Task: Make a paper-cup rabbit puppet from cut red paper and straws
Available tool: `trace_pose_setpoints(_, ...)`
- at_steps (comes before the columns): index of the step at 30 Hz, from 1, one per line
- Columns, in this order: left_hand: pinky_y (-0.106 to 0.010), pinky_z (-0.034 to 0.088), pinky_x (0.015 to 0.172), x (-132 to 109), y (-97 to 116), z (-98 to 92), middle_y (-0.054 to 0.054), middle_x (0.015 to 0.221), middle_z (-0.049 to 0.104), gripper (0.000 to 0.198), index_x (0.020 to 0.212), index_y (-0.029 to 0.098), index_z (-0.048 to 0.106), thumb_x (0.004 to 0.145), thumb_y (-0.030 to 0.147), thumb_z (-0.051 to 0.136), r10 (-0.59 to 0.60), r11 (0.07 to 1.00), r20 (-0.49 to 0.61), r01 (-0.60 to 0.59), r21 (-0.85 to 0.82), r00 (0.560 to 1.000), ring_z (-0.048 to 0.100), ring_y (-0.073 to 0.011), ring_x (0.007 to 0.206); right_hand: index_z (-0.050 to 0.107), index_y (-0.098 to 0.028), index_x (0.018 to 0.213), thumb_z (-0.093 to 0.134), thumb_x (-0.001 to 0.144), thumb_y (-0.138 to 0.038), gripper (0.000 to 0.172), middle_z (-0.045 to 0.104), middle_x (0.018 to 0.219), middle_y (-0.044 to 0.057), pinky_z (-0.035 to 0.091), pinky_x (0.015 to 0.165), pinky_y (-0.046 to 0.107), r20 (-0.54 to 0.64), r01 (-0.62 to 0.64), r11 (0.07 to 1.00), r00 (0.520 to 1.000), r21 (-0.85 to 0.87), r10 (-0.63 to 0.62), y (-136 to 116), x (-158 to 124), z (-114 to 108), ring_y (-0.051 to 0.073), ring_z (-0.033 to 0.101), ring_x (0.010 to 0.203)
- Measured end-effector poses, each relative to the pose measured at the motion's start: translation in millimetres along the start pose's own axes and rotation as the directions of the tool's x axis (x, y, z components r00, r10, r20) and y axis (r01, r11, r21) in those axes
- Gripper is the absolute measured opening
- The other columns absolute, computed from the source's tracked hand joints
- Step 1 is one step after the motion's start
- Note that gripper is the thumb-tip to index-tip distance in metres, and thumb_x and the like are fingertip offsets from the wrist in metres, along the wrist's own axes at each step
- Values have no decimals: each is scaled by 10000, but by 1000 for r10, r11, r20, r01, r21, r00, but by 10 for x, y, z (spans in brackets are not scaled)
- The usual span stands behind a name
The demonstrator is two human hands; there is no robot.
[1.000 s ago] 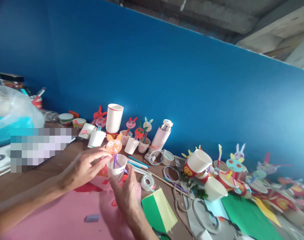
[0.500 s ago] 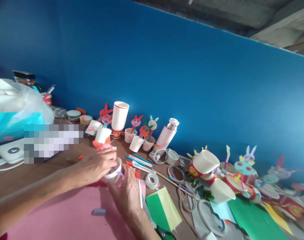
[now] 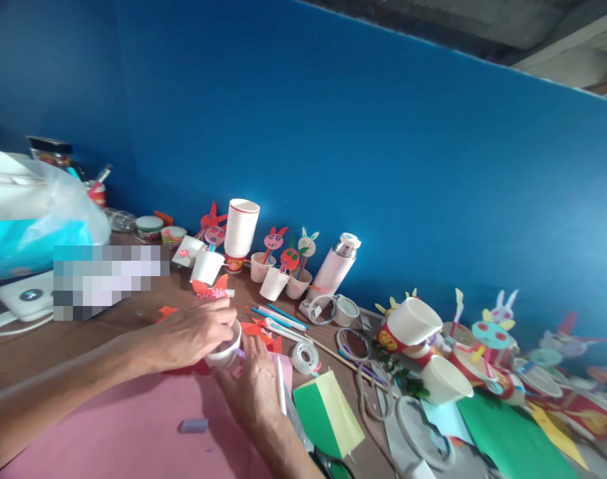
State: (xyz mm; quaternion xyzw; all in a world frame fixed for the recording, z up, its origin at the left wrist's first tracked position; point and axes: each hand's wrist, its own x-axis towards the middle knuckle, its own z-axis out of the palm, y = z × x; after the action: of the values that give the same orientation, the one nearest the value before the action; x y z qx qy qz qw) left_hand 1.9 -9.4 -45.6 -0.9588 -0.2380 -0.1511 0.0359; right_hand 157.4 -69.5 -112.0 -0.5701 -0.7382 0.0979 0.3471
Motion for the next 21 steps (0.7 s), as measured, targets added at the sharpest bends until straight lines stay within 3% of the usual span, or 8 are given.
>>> trace_pose_setpoints(5, -279, 358, 618, 8, 31, -34, -21, 665, 551, 246, 599, 161, 545, 796, 32, 471, -20, 999, 62, 18, 36, 998, 496, -166, 680, 578, -211, 1038, 631, 725, -302, 330, 637, 966, 73, 470, 783, 351, 4, -7, 1000, 1000, 8, 7, 19, 2, 27, 248, 586, 911)
trace_pose_setpoints(9, -269, 344, 564, 3, 78, -76, -18, 714, 578, 201, 682, 171, 565, 808, 56, 458, -119, 993, 14, 119, 27, 993, 532, -159, 666, 524, -206, 1129, 648, 713, -274, 440, 617, 1050, 78, 452, 842, 353, -26, -45, 998, 999, 45, 46, 1, 27, -13, 249, 563, 991)
trace_pose_setpoints(13, -268, 357, 571, 20, 188, -76, -11, 717, 577, 190, 682, 177, 569, 830, 131, 459, -122, 992, -82, 124, 22, 989, 540, -149, 669, 537, -203, 1117, 628, 715, -305, 425, 641, 986, 71, 495, 716, 296, -84, -105, 994, 991, 22, 106, 5, 51, -48, 240, 607, 924)
trace_pose_setpoints(16, -271, 381, 595, 34, 297, -9, -29, 766, 591, 189, 708, 179, 586, 849, 223, 467, -215, 977, -117, 212, -31, 970, 560, -177, 767, 547, -214, 1100, 590, 722, -296, 389, 656, 892, 42, 496, 621, 261, -117, -86, 996, 989, 19, 88, 27, 54, -42, 217, 635, 830)
trace_pose_setpoints(18, -277, 392, 598, 34, 355, 68, -35, 779, 595, 170, 732, 185, 585, 844, 181, 457, -236, 971, -78, 233, -54, 968, 568, -199, 811, 547, -218, 1097, 573, 726, -298, 380, 657, 851, 33, 493, 596, 255, -122, -81, 996, 989, 23, 83, 38, 49, -30, 211, 639, 798)
trace_pose_setpoints(21, -265, 374, 525, 23, 398, 184, -20, 727, 584, 188, 707, 181, 549, 796, 68, 427, -299, 951, 3, 298, -84, 954, 574, -171, 665, 532, -202, 1100, 581, 717, -304, 400, 653, 805, 34, 488, 582, 258, -116, -113, 993, 986, 35, 117, 49, 44, -23, 217, 636, 772)
